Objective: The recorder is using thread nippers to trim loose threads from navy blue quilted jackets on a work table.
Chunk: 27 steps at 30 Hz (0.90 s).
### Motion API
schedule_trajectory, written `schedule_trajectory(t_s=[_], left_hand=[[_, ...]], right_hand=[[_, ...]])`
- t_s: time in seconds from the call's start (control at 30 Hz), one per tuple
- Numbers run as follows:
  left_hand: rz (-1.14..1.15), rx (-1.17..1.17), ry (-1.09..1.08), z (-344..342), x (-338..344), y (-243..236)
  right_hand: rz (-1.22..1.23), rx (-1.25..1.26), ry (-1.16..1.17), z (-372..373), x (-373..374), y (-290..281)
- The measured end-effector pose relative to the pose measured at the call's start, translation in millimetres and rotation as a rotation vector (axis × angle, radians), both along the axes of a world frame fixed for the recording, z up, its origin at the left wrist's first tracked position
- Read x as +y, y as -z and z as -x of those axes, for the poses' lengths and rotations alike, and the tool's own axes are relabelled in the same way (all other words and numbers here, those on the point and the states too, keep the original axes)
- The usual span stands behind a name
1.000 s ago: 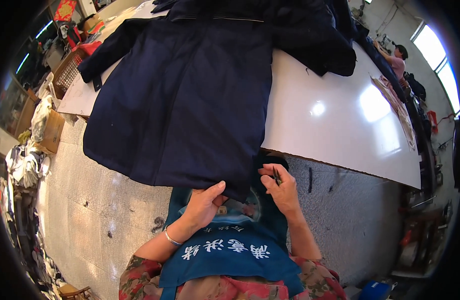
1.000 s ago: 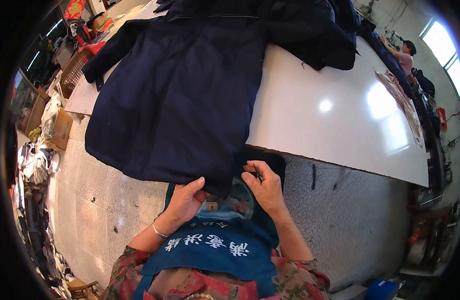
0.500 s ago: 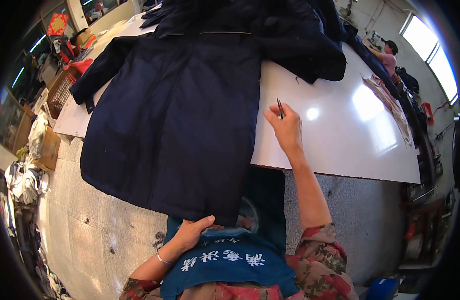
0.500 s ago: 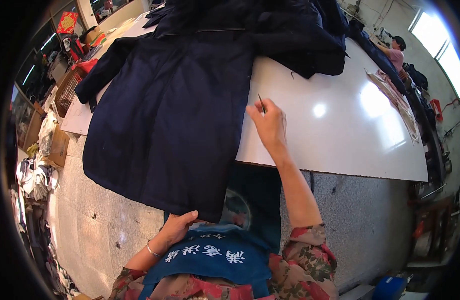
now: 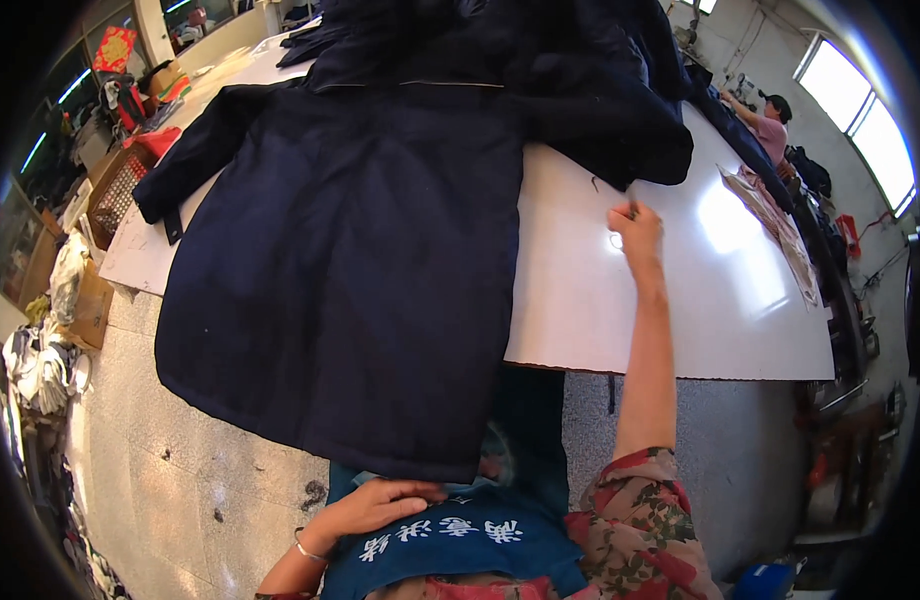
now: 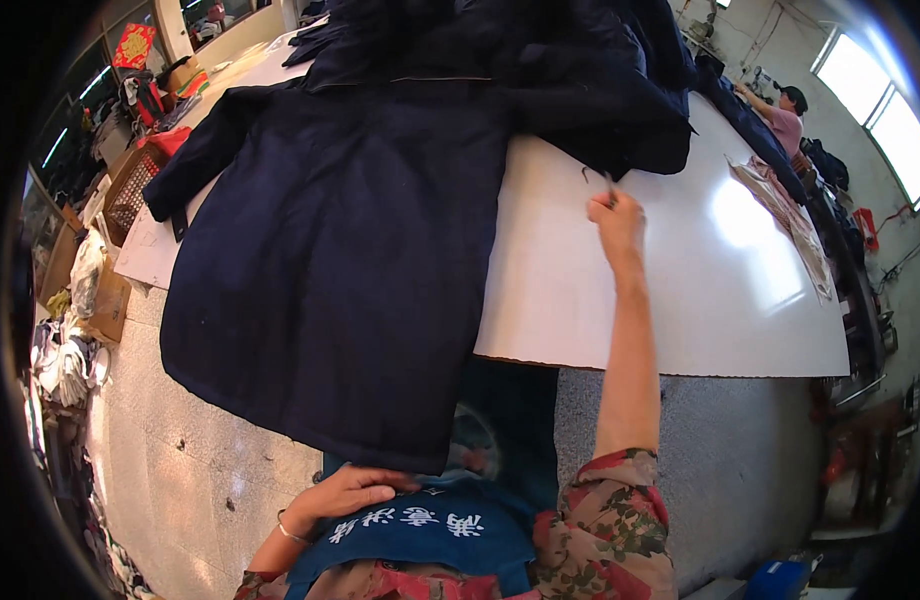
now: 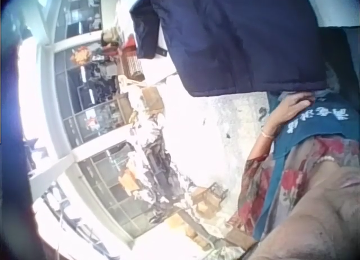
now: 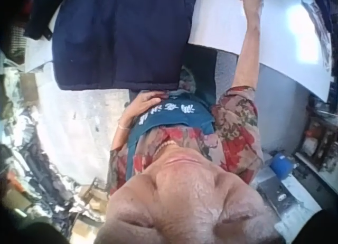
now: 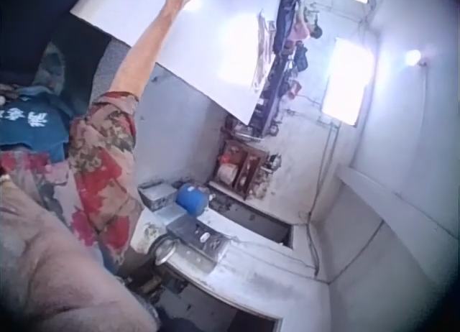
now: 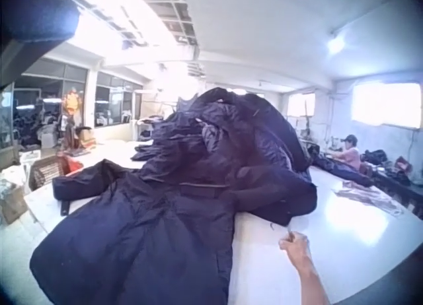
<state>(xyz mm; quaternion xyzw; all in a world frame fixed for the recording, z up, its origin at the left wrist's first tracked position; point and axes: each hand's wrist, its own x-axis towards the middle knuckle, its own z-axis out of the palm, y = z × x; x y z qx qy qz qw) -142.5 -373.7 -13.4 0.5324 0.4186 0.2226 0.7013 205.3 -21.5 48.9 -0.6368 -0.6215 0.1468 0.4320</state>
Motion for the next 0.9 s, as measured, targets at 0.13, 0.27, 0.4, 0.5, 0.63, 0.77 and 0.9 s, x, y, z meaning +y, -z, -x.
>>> schedule_trajectory(t_s=[0.13, 0.27, 0.4, 0.5, 0.63, 0.77, 0.9], left_hand=[[-0.189, 0.078, 0.207, 34, 2, -48], [-0.386, 0.063, -0.153, 72, 32, -86], [-1.141, 1.197, -0.672, 90, 103, -79], [-1.026, 1.156, -0.801, 120, 141, -36], [-1.131, 1.215, -0.858, 108, 152, -15], [-1.146, 1.102, -0.871, 89, 159, -13], [-1.049, 1.012, -0.784, 65, 154, -17]], right_hand=[[0.042, -0.585, 0.478, -144, -54, 3], [-0.046, -0.485, 0.539, -227, -94, -11], [-0.230, -0.097, 0.339, -103, -98, -54], [-0.231, -0.207, -0.064, -6, -65, -51], [-0.305, -0.359, -0.462, 126, -39, -32], [-0.203, -0.604, -0.529, 164, -13, -6], [-0.115, -0.720, -0.515, 148, -12, 1]])
